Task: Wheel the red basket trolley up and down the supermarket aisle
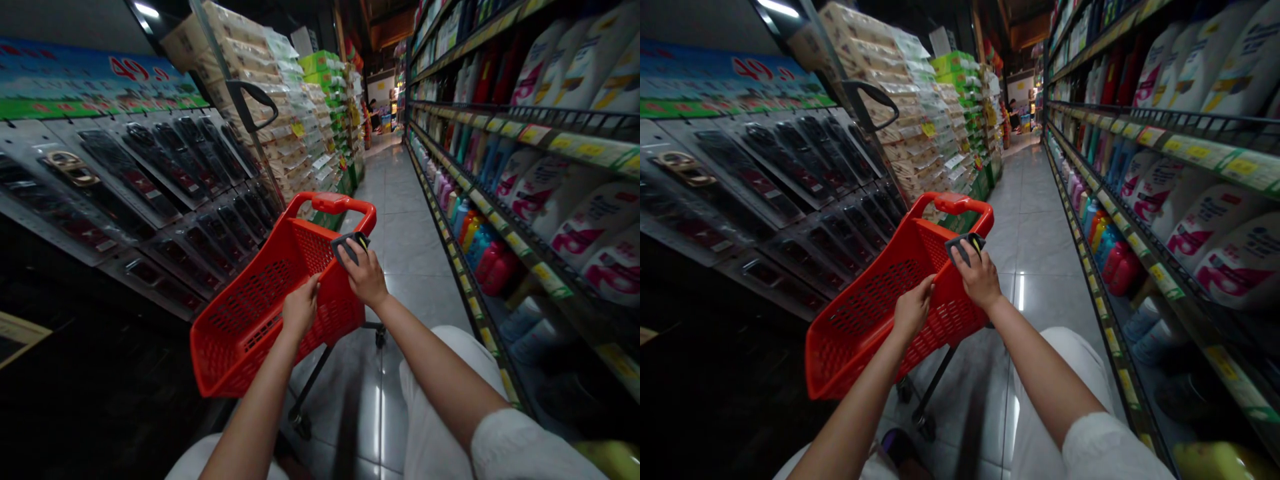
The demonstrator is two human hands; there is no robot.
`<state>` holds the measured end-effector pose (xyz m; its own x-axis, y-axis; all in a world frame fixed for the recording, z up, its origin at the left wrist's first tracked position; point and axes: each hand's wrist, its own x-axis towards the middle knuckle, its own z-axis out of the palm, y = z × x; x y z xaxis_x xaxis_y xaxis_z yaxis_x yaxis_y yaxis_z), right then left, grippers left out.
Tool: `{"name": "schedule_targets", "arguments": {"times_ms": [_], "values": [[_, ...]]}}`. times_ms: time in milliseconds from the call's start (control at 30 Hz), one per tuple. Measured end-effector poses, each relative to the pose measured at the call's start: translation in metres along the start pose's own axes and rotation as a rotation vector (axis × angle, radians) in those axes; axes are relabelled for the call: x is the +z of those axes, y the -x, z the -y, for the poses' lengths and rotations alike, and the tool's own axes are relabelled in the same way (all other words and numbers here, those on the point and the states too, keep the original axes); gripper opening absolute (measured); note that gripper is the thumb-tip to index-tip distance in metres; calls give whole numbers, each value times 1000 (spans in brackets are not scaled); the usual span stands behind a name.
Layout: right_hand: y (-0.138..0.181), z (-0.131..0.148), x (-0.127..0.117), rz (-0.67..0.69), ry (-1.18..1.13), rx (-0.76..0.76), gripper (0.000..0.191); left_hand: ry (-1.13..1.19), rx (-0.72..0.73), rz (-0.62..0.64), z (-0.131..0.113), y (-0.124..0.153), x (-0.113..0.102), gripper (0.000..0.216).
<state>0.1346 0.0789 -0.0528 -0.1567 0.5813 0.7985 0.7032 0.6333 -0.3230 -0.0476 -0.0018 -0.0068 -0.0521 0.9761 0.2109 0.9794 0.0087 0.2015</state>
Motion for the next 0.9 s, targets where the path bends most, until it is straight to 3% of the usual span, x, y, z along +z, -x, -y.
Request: {"name": "schedule_targets", "arguments": {"times_ms": [233, 400, 500, 600, 800, 900], "values": [[-26, -25, -3, -147, -84, 297, 71, 73, 38, 71, 0, -4, -9, 48], [7, -3, 19, -79, -192, 327, 69, 205, 137, 160, 7, -16, -12, 48], [30, 6, 38, -30, -288, 549, 74, 309, 164, 185, 11, -23, -8, 49], [31, 5, 52, -52, -389, 738, 78, 375, 153, 184, 13, -27, -5, 51], [-3, -6, 40, -172, -445, 561, 75, 397, 141, 147, 15, -27, -3, 55], [6, 0, 44, -166, -422, 626, 75, 383, 123, 119, 13, -27, -2, 55]]}}
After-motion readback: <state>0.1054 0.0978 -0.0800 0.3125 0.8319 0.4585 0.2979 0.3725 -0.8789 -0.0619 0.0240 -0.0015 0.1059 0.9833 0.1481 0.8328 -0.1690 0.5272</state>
